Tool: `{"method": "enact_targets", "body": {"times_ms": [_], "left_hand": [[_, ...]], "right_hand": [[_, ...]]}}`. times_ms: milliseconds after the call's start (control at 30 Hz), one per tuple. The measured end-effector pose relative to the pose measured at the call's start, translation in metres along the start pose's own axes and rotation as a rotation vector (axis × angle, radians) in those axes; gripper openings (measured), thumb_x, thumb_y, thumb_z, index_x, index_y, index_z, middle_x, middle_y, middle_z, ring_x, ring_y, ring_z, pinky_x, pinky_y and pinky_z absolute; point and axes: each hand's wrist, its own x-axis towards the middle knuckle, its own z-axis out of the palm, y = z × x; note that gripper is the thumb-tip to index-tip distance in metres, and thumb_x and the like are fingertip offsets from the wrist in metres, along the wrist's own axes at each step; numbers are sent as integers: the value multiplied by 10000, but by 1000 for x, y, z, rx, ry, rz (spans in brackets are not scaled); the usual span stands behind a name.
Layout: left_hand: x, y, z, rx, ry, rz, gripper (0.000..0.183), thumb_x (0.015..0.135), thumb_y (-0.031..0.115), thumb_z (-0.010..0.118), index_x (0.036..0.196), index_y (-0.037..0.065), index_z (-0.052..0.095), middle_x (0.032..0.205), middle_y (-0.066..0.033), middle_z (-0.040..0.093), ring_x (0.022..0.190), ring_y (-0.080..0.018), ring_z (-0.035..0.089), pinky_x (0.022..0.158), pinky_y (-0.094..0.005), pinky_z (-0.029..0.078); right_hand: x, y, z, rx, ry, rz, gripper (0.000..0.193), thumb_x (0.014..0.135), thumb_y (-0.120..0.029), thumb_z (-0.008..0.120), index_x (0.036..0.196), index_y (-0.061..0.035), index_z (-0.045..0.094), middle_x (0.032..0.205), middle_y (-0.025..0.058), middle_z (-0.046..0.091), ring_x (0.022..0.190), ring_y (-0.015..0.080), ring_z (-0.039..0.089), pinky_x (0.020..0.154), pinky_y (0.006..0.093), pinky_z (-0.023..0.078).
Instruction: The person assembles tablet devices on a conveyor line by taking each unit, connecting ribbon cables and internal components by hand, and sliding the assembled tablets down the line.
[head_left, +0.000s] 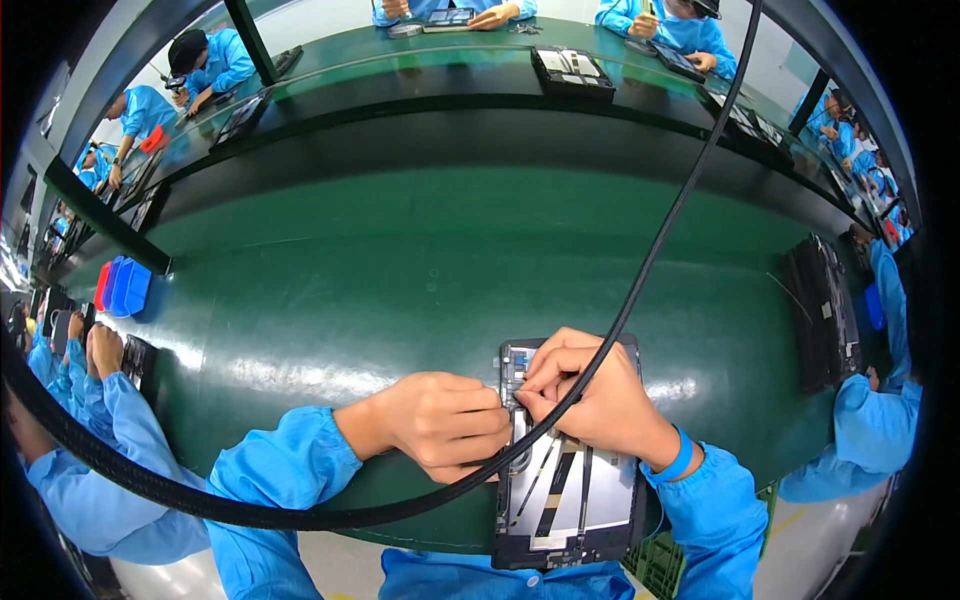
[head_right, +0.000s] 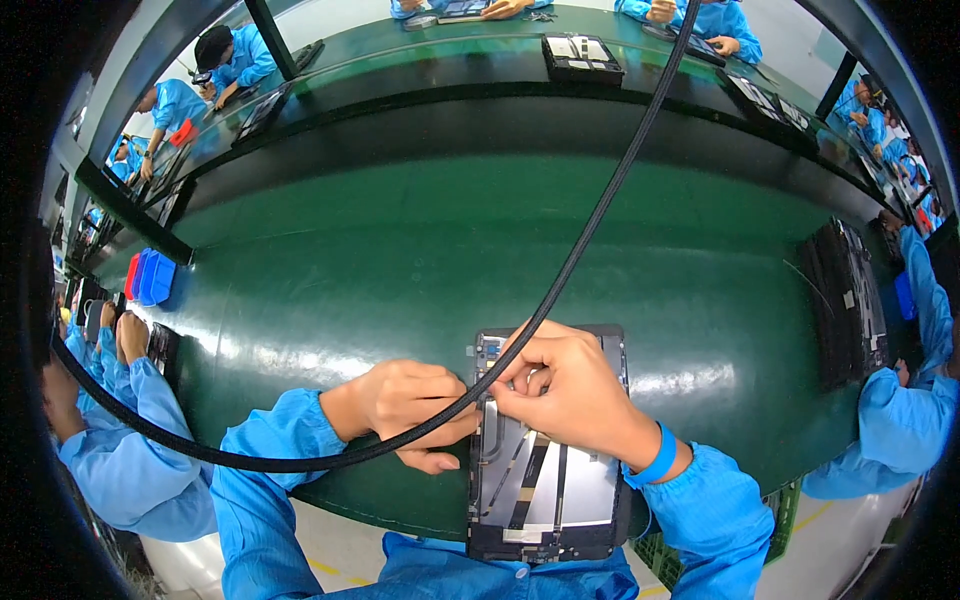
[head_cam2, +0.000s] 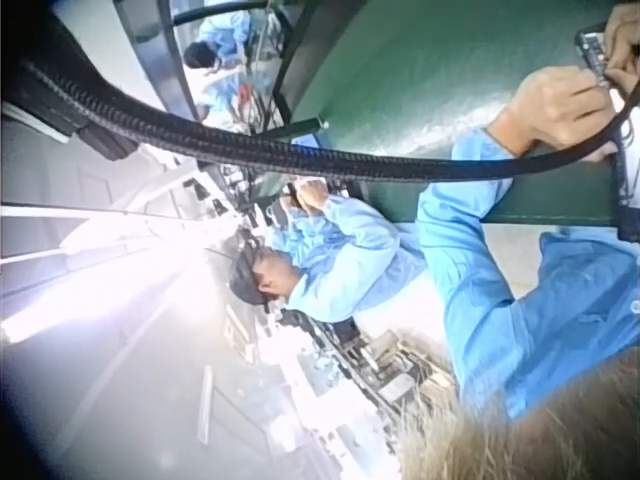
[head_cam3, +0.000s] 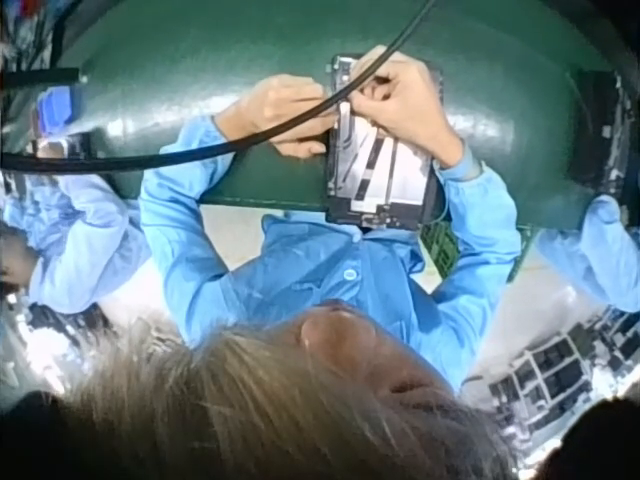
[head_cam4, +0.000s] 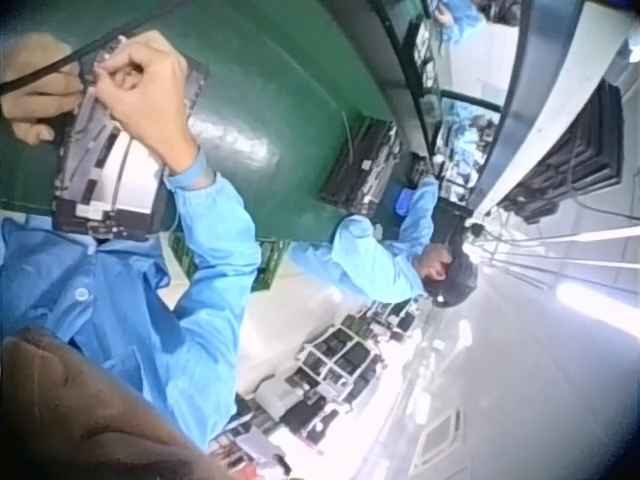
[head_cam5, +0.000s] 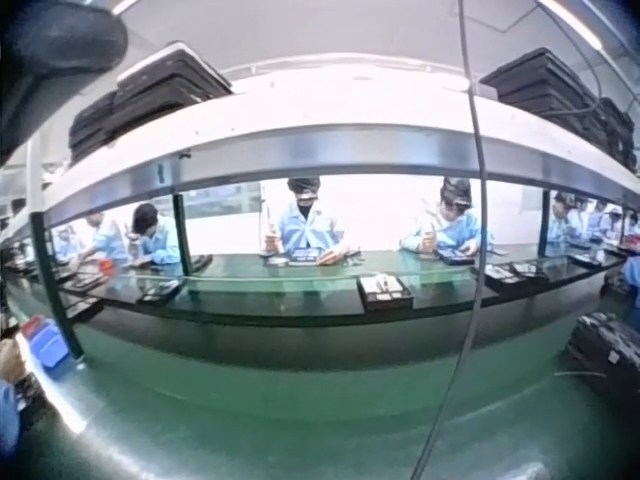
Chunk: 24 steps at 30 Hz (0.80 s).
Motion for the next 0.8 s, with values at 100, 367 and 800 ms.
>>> {"method": "enact_targets", "body": {"times_ms": [100, 367, 800], "left_hand": [[-1, -2, -3, 20, -31, -12, 389, 981, 377, 720, 964, -5, 790, 924, -125, 720, 732, -237, 689, 636, -331, 578], [0, -9, -1, -9, 4, -61, 385, 912, 330, 742, 1005, -44, 732, 976, -126, 688, 795, -248, 654, 660, -351, 574], [0, -5, -2, 101, 36, -50, 281, 969, 236, 699, 989, -40, 747, 937, -112, 707, 787, -245, 675, 668, -353, 594]], "right_hand": [[1, 0, 2, -5, -8, 6, 126, 846, -22, 909, 845, -15, 783, 998, 80, 743, 708, 77, 653, 617, 232, 517], [0, -1, 0, -21, 7, 12, 131, 819, -10, 901, 810, -21, 771, 985, 84, 739, 693, 81, 659, 618, 244, 527], [2, -5, 1, -37, -7, 31, 136, 811, -17, 909, 810, -17, 773, 962, 77, 739, 723, 108, 671, 614, 267, 519]]}}
